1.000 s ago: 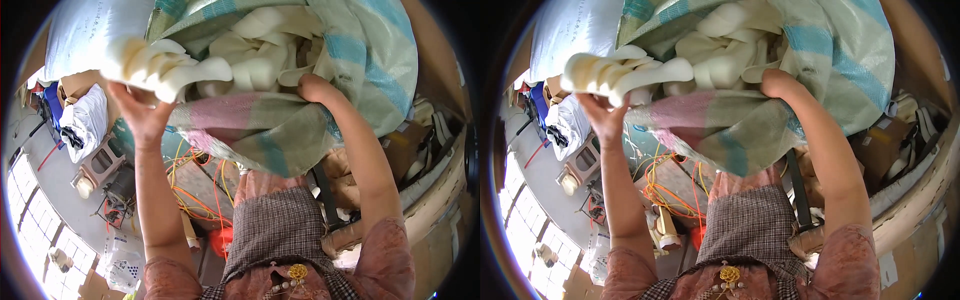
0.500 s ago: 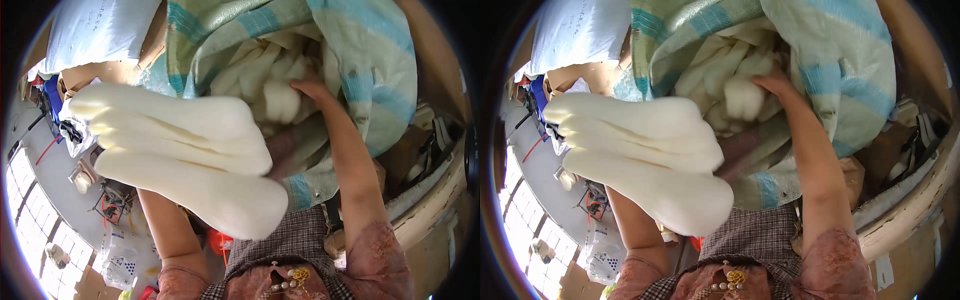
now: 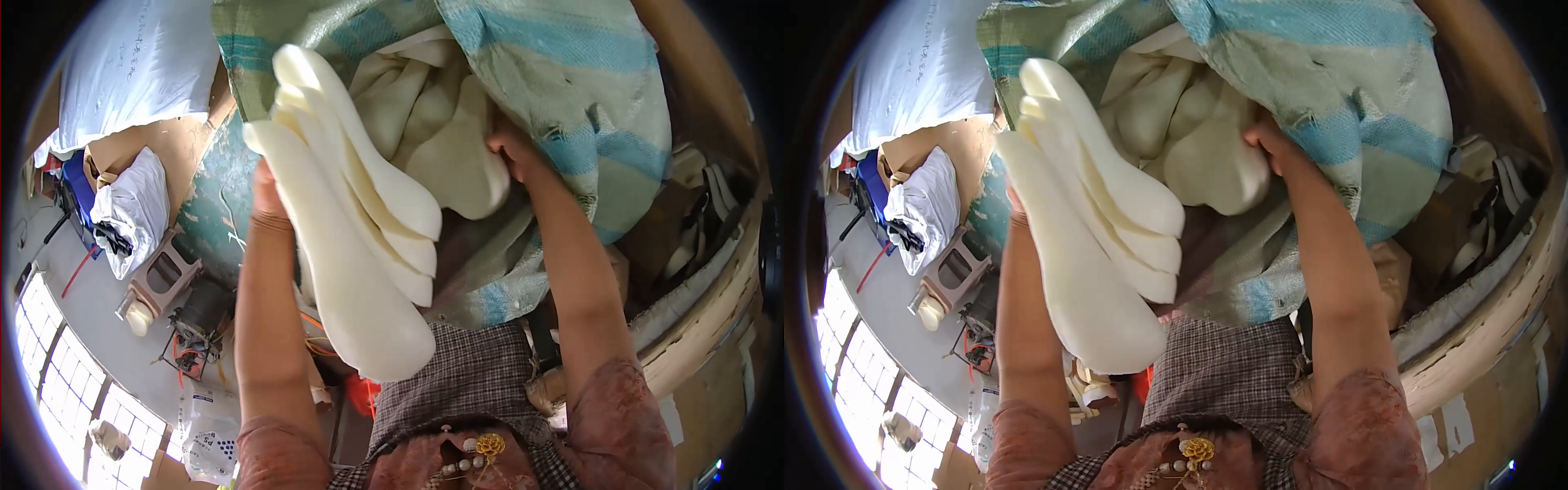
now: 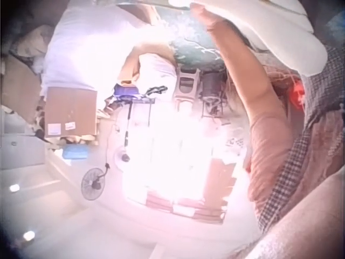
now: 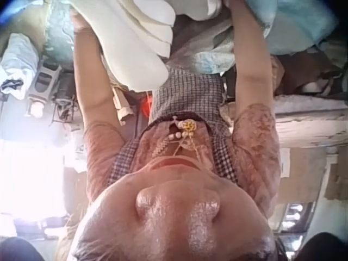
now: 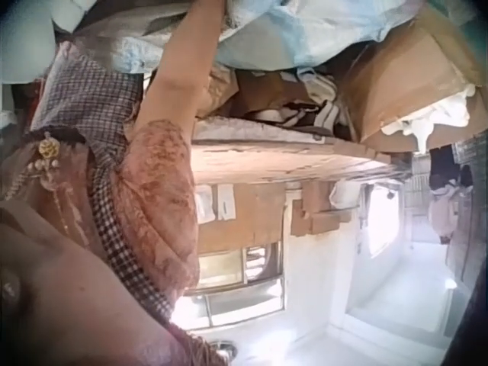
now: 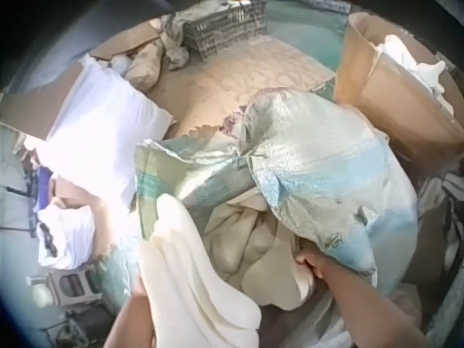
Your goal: Sorting foam components and applying spray adhesive at a workbench.
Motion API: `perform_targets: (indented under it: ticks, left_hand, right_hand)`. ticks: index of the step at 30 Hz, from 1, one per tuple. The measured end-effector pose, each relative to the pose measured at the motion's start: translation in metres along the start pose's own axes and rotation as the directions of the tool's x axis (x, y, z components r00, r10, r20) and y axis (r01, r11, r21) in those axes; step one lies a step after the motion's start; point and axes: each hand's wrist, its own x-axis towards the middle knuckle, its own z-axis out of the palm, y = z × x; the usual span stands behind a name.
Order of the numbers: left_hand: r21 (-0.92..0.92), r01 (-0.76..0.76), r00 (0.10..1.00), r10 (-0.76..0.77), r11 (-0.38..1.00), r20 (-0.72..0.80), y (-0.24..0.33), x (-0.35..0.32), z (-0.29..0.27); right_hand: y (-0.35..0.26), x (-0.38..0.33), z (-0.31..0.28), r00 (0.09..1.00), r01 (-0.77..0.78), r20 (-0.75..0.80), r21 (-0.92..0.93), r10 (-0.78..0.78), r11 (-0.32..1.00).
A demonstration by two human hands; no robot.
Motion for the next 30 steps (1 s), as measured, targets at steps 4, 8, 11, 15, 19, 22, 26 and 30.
perform_targets:
  ticks: [4, 8, 11, 15, 19, 22, 26, 30]
  left_hand:
    - [0.484, 0.296, 0.944, -0.174, 0.824, -0.281, 0.032, 0.048, 0.018]
    - [0.572, 0.405, 0.903, -0.214, 0.713, -0.372, 0.023, 0.082, 0.007]
    - [0.554, 0.489, 0.864, -0.286, 0.674, -0.414, 0.011, 0.099, -0.002]
    - [0.506, 0.755, 0.655, -0.461, 0.417, -0.598, -0.016, 0.112, 0.018]
    - [0.607, 0.66, 0.75, -0.43, 0.443, -0.502, -0.01, 0.079, 0.009]
    - [0.638, 0.714, 0.682, -0.488, 0.286, -0.544, -0.029, 0.091, 0.027]
    - [0.721, 0.686, 0.678, -0.442, 0.094, -0.587, -0.04, 0.092, 0.049]
    - [0.984, 0.092, 0.966, -0.227, -0.153, -0.126, -0.039, 0.039, 0.053]
  right_hand:
    - [-0.001, 0.026, -0.007, 0.992, -0.112, 0.063, 0.107, 0.106, 0.988]
    - [-0.032, 0.043, 0.027, 0.974, -0.222, -0.019, 0.126, 0.226, 0.967]
    - [-0.04, 0.065, 0.03, 0.96, -0.279, 0.019, 0.028, 0.278, 0.96]
    - [-0.021, 0.073, 0.017, 0.937, -0.349, 0.028, 0.0, 0.349, 0.937]
    - [-0.016, 0.006, 0.059, 0.987, -0.109, -0.112, 0.05, 0.114, 0.993]
    - [0.012, 0.012, 0.058, 0.953, -0.085, -0.296, -0.043, 0.069, 0.995]
    - [-0.007, -0.009, 0.069, 0.942, -0.08, -0.331, -0.048, 0.059, 0.996]
    - [-0.015, -0.063, 0.071, 0.942, 0.193, -0.266, -0.064, -0.203, 0.979]
